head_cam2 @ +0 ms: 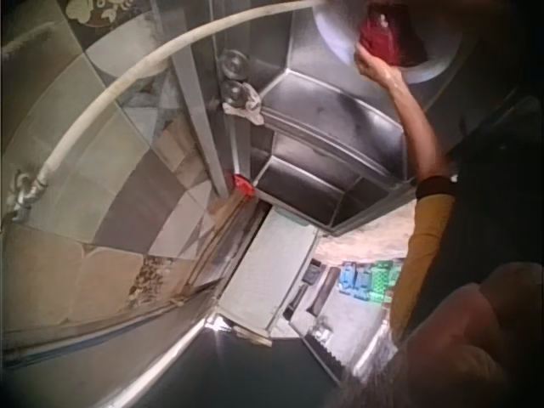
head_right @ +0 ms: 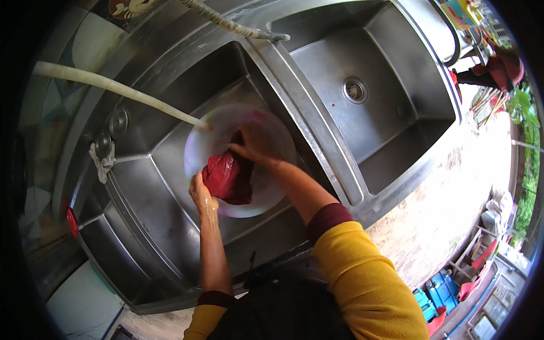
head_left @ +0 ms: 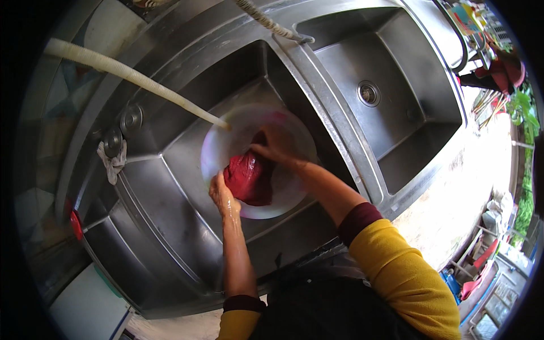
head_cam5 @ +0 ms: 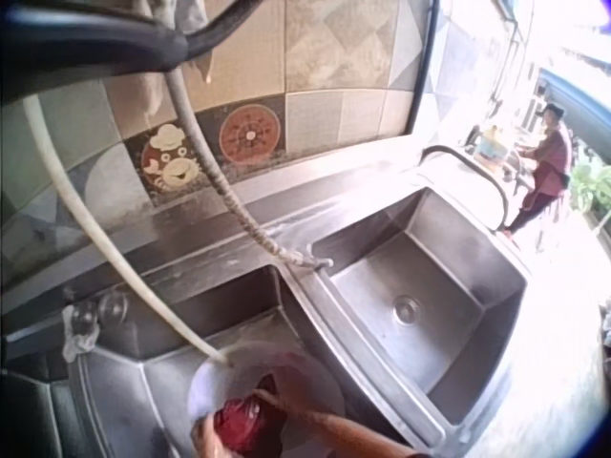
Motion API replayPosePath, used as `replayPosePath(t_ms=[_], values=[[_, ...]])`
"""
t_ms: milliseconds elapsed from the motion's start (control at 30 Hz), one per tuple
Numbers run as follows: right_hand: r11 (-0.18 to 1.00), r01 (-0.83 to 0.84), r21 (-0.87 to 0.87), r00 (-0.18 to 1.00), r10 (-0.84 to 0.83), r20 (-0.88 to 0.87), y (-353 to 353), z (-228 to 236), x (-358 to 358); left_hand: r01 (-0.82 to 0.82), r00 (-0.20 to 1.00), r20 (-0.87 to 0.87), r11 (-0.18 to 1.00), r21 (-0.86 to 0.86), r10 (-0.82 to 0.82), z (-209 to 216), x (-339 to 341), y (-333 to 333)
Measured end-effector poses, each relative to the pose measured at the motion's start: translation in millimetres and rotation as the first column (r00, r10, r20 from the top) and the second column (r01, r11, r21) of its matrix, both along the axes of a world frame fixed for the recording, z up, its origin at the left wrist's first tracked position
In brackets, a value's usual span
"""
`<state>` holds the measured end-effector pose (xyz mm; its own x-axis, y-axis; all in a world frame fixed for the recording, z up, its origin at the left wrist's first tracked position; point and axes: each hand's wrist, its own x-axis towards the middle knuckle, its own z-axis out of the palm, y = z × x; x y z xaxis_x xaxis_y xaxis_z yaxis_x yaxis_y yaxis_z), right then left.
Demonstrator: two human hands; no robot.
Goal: The person washes a red cloth by hand in a white bowl placed in a stainless steel sink. They repeatedly submerge, scrub, wring, and rinse the cloth under running water from a hose, then lift and shake it to remove excess water.
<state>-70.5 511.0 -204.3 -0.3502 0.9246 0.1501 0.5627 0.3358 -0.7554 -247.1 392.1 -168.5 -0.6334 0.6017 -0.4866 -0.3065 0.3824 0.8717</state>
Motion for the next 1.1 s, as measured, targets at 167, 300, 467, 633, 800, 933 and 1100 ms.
replayPosePath(t_ms=[167,300,467,633,800,933,1100], values=[[0.997,0.073,0.017,0.989,-0.075,0.126,-12,-34,18,0.444,0.689,-0.551,0.875,-0.191,-0.470,-27,0,-22],[0.963,-0.152,0.223,0.806,-0.010,0.592,-78,-38,3,0.514,0.221,-0.373,0.432,-0.741,-0.901,-62,36,-35],[0.985,-0.163,-0.055,0.882,0.170,0.439,-57,-54,19,0.594,0.357,-0.272,0.442,-0.673,-0.894,-59,27,-28],[0.538,-0.316,-0.782,0.920,-0.029,-0.391,-31,-16,1,0.294,0.759,0.632,0.949,-0.114,-0.159,-25,1,-13],[0.776,-0.510,-0.371,0.840,0.354,-0.412,-93,92,-31,0.180,0.432,0.754,0.867,0.465,-0.495,-12,-16,9],[0.877,-0.417,-0.239,0.887,0.335,-0.318,-133,154,-47,0.062,0.394,0.737,0.815,0.576,-0.550,-2,-20,6],[0.987,-0.161,0.015,0.973,0.161,-0.168,-137,154,-61,-0.046,0.318,0.697,0.724,0.689,-0.643,4,-7,0]])
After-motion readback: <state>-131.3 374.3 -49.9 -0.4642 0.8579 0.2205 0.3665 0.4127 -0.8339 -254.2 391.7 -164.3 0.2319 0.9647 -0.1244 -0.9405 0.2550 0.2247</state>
